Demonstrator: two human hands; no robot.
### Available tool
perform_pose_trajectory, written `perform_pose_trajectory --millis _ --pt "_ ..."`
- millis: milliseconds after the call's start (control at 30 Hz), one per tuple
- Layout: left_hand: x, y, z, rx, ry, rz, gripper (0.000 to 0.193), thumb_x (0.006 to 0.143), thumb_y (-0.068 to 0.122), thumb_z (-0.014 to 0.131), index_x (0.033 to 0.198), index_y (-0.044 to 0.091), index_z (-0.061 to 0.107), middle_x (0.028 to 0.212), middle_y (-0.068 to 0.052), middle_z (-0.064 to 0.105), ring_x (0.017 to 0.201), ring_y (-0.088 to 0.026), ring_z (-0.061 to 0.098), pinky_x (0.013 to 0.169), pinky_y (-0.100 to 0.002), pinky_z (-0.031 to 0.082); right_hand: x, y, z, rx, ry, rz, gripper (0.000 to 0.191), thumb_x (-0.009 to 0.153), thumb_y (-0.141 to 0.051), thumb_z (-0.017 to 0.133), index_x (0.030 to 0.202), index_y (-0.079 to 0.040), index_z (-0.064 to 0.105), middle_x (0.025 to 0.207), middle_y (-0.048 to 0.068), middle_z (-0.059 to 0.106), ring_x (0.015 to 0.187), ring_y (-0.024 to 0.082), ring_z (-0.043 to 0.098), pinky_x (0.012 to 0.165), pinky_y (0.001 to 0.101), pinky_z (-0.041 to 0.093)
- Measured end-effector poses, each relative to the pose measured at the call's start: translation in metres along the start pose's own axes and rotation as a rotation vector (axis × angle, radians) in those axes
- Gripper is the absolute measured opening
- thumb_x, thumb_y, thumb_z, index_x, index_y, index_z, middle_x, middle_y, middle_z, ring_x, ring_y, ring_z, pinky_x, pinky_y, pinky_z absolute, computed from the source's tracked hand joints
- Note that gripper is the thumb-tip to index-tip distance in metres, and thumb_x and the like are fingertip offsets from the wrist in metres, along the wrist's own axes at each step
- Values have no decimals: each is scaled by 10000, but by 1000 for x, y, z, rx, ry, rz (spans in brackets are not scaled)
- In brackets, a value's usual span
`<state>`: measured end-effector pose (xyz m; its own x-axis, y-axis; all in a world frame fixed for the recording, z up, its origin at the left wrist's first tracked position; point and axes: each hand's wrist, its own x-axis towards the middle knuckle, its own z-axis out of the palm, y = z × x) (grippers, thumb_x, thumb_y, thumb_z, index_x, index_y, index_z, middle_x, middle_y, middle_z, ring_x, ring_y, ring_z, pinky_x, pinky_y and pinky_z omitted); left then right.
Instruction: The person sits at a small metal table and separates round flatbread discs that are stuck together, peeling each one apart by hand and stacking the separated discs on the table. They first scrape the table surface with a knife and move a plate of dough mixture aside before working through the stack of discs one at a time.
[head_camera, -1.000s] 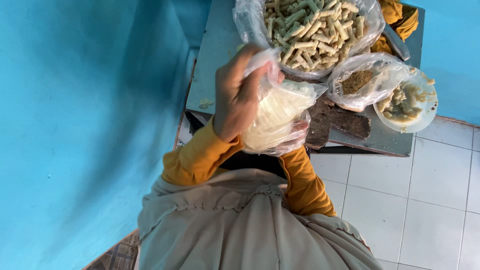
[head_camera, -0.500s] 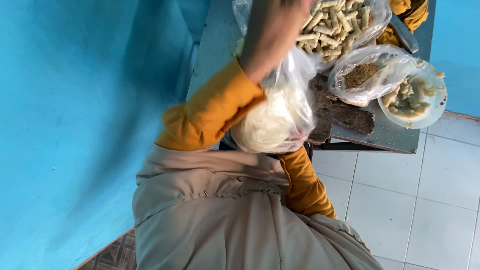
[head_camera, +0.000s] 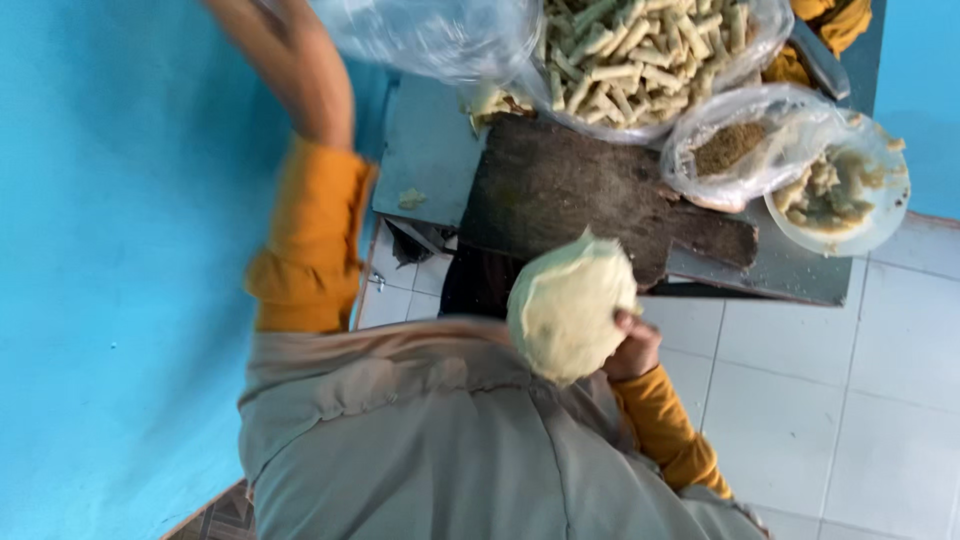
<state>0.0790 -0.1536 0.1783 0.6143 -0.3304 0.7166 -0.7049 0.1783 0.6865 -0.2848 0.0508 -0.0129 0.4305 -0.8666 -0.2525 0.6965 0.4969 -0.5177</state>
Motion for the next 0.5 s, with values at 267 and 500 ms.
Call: perform_pose_trajectory --millis 267,500 --pt "-113 -29 -39 429 -998 233 326 968 250 709 1271 137 673 1229 -106 575 1106 -353 523 988 -475 467 62 -48 85 -73 60 -221 834 841 -285 670 1541 64 379 1439 224 585 1317 378 587 1154 515 479" --pt "-114 -33 -49 -347 -901 -436 547 954 315 708 1342 -10 503 1318 -184 581 1220 -327 614 985 -432 524 180 -43 184 -301 -57 -168 907 803 -394 720 1521 42 377 1514 278 471 1388 445 504 1165 540 434"
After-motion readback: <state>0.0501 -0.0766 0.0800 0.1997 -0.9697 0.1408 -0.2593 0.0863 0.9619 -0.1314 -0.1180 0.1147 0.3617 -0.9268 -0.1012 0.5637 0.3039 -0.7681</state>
